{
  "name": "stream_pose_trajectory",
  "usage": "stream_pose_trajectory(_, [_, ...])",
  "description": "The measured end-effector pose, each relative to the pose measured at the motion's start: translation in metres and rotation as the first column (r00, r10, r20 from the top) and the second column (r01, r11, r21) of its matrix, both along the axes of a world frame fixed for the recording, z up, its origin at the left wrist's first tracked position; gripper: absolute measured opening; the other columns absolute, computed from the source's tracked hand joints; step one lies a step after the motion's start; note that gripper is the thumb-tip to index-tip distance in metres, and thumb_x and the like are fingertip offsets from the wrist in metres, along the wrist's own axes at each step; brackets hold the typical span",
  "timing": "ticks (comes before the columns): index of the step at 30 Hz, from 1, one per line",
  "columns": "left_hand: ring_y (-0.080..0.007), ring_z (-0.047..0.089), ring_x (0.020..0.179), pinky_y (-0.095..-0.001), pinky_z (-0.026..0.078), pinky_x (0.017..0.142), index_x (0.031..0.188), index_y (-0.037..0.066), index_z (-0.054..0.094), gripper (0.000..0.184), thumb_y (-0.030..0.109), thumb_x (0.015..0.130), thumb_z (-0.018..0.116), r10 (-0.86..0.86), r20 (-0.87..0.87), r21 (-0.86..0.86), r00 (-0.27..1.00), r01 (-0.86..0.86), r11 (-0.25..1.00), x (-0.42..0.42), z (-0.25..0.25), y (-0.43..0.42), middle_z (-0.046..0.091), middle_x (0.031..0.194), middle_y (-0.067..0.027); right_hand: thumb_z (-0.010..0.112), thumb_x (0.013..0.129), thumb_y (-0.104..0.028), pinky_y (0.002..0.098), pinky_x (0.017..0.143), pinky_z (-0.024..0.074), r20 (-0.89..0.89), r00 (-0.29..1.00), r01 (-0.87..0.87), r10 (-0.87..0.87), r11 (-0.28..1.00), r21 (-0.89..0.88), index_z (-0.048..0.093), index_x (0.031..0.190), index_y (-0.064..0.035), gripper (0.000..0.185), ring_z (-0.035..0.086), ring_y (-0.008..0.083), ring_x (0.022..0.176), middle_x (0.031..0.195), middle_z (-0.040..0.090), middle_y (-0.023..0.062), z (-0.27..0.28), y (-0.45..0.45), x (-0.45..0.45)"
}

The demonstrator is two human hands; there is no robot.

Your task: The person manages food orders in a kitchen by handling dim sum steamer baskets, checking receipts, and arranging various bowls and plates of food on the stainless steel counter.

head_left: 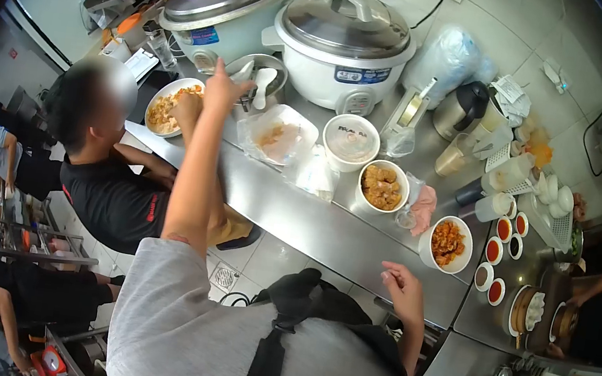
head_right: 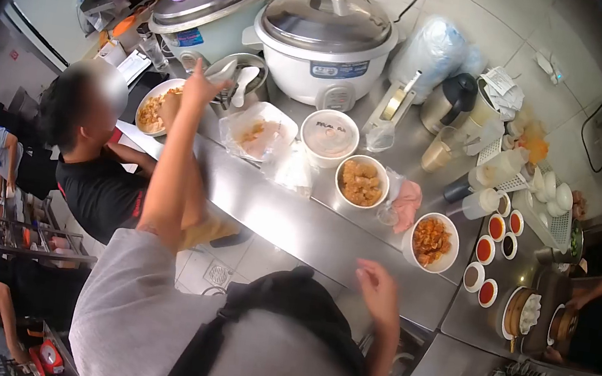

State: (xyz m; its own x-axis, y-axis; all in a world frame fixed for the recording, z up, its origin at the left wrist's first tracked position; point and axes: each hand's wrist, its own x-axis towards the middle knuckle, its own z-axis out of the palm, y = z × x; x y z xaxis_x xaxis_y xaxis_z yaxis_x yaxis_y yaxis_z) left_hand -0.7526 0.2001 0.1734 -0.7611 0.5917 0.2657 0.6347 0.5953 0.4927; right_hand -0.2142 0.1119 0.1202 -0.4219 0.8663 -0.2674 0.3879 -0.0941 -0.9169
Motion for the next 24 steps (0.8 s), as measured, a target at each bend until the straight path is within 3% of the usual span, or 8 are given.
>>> stream_pose_trajectory(1, [-0.0375, 0.062, 0.095, -0.0409, 0.05, 0.082, 0.141, 0.003, 0.027, 0.111, 0.044, 0.055, 0.083, -0.014, 0.016, 0.076, 1.0, 0.012, 0.997, 0.013, -0.003, -0.002, 0.063, 0.104, -0.0254, 0.06, 0.087, -0.009, 0.0211, 0.069, 0.0437, 0.018, 1.0, -0.018, 0.017, 1.0, 0.007, 0.061, 0.11, -0.0027, 0.024, 0.054, 0.0065, 0.075, 0.082, 0.061, 0.0011, 0.003, 0.002, -0.006])
stream_pose_trajectory(2, [-0.0383, 0.062, 0.093, -0.0417, 0.05, 0.081, 0.143, 0.006, 0.027, 0.11, 0.037, 0.054, 0.084, -0.01, 0.018, 0.221, 1.0, 0.006, 0.975, 0.026, -0.011, -0.004, 0.063, 0.101, -0.0239, 0.06, 0.087, -0.009, 0.0212, 0.069, 0.0438, 0.035, 0.999, -0.034, 0.034, 0.999, 0.015, 0.061, 0.11, -0.0027, 0.024, 0.054, 0.0065, 0.075, 0.082, 0.061, 0.0012, 0.008, 0.003, -0.011])
stream_pose_trajectory(4, [-0.0375, 0.061, 0.091, -0.0424, 0.049, 0.08, 0.143, 0.009, 0.027, 0.109, 0.026, 0.053, 0.086, 0.084, -0.034, 0.319, 0.996, -0.069, 0.945, 0.048, -0.028, -0.006, 0.062, 0.1, -0.0221, 0.06, 0.087, -0.01, 0.0228, 0.071, 0.0451, 0.05, 0.997, -0.053, 0.051, 0.998, 0.032, 0.062, 0.11, -0.003, 0.024, 0.057, 0.0082, 0.078, 0.086, 0.063, 0.004, 0.009, 0.004, -0.019])
stream_pose_trajectory(7, [-0.0347, 0.061, 0.092, -0.0411, 0.048, 0.081, 0.143, 0.01, 0.029, 0.104, 0.014, 0.055, 0.083, -0.036, 0.048, 0.579, 0.998, 0.001, 0.815, 0.057, -0.057, 0.001, 0.062, 0.101, -0.02, 0.059, 0.088, -0.013, 0.0258, 0.074, 0.0475, 0.046, 0.997, -0.059, 0.056, 0.997, 0.056, 0.062, 0.11, -0.0035, 0.025, 0.061, 0.0117, 0.083, 0.092, 0.067, 0.009, 0.005, 0.001, -0.028])
stream_pose_trajectory(11, [-0.0366, 0.059, 0.092, -0.0415, 0.047, 0.082, 0.143, 0.009, 0.029, 0.094, 0.005, 0.062, 0.076, -0.162, -0.17, 0.571, 0.972, 0.231, 0.788, 0.055, -0.068, 0.005, 0.062, 0.101, -0.0209, 0.059, 0.088, -0.012, 0.0259, 0.074, 0.0477, 0.01, 0.999, -0.051, 0.051, 0.998, 0.021, 0.062, 0.11, -0.0037, 0.024, 0.061, 0.0117, 0.082, 0.091, 0.067, 0.0078, -0.001, -0.011, -0.036])
stream_pose_trajectory(18, [-0.0346, 0.057, 0.093, -0.0425, 0.045, 0.082, 0.141, 0.01, 0.034, 0.084, 0.004, 0.066, 0.072, -0.209, -0.178, 0.436, 0.961, 0.268, 0.859, 0.041, -0.071, -0.024, 0.063, 0.105, -0.0152, 0.057, 0.089, -0.012, 0.0258, 0.075, 0.0472, -0.088, 0.994, 0.064, -0.065, 0.998, -0.011, 0.062, 0.11, -0.0024, 0.023, 0.06, 0.0111, 0.083, 0.09, 0.066, 0.0059, -0.005, -0.028, -0.025])
stream_pose_trajectory(23, [-0.0329, 0.059, 0.09, -0.0416, 0.047, 0.079, 0.128, 0.021, 0.053, 0.062, 0.006, 0.07, 0.072, -0.145, -0.309, 0.42, 0.94, 0.272, 0.866, 0.013, -0.057, -0.004, 0.064, 0.098, -0.0149, 0.056, 0.089, -0.01, 0.0253, 0.075, 0.0467, -0.09, 0.992, 0.085, -0.085, 0.996, 0.001, 0.062, 0.109, -0.001, 0.022, 0.059, 0.0107, 0.082, 0.089, 0.065, 0.0047, -0.01, -0.034, -0.02])
stream_pose_trajectory(24, [-0.0329, 0.062, 0.084, -0.0411, 0.049, 0.074, 0.129, 0.02, 0.052, 0.062, 0.008, 0.071, 0.071, -0.198, -0.169, 0.373, 0.966, 0.248, 0.894, 0.008, -0.037, -0.002, 0.065, 0.092, -0.0149, 0.056, 0.089, -0.01, 0.0252, 0.075, 0.0467, -0.078, 0.994, 0.081, -0.08, 0.997, 0.01, 0.062, 0.109, -0.0008, 0.022, 0.059, 0.0105, 0.081, 0.089, 0.065, 0.0046, -0.01, -0.036, -0.019])
